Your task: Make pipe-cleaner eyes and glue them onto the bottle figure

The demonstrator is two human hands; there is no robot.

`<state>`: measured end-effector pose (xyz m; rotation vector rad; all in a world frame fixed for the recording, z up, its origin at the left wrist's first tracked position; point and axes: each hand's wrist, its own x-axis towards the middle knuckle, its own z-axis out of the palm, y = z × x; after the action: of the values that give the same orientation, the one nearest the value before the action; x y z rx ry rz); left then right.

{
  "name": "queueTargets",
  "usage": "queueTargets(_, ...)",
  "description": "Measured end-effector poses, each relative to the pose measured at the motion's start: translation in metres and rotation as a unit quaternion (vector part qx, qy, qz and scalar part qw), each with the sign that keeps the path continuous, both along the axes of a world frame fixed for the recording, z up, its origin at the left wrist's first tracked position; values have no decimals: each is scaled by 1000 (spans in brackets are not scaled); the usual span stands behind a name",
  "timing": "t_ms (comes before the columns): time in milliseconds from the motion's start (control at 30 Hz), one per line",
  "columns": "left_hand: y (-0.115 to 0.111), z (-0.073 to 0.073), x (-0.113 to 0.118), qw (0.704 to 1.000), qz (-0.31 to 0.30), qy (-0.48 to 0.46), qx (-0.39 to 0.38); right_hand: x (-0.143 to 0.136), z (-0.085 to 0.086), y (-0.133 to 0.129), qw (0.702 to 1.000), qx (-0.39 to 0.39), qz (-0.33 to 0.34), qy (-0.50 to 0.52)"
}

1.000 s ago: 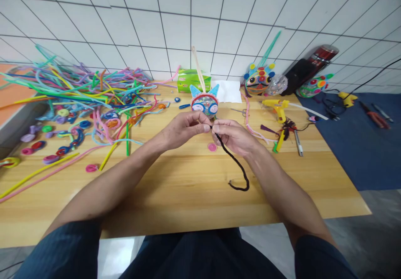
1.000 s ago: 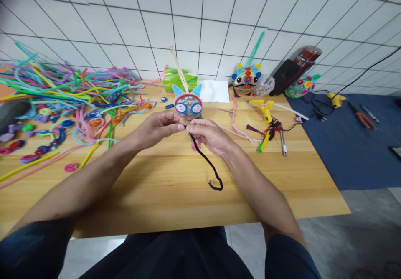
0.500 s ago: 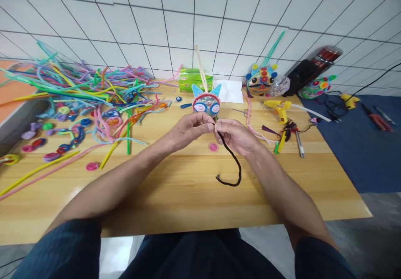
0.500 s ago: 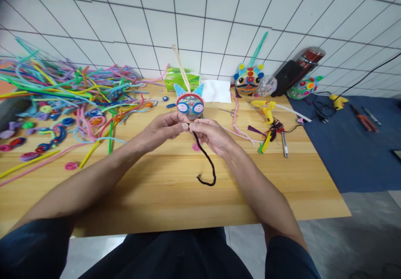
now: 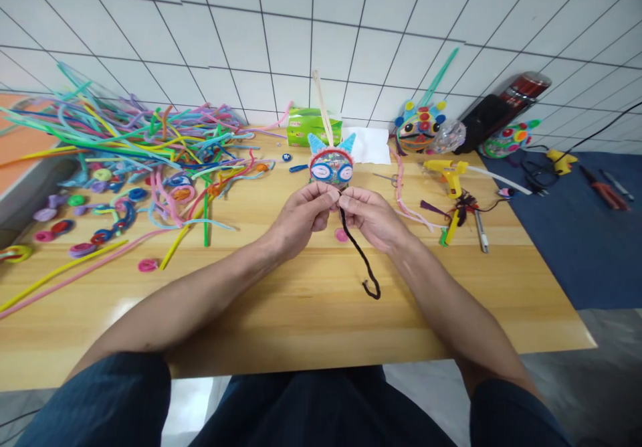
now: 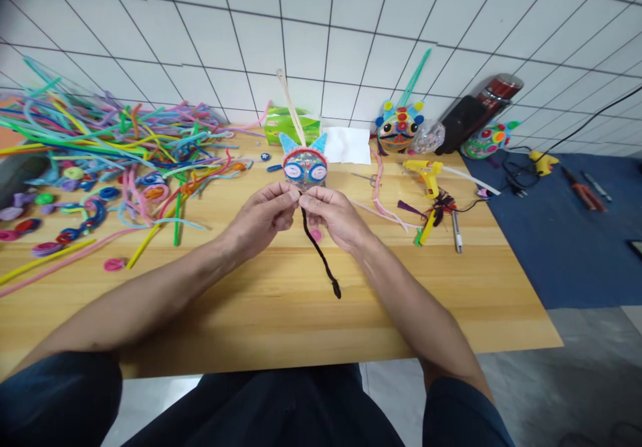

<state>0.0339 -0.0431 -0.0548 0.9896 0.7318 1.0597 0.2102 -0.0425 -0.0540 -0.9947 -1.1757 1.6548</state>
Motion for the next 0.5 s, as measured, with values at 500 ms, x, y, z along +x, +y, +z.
queueTargets(500, 10, 12, -13, 988, -40, 102, 112, 5, 6, -2, 999, -6, 30, -15)
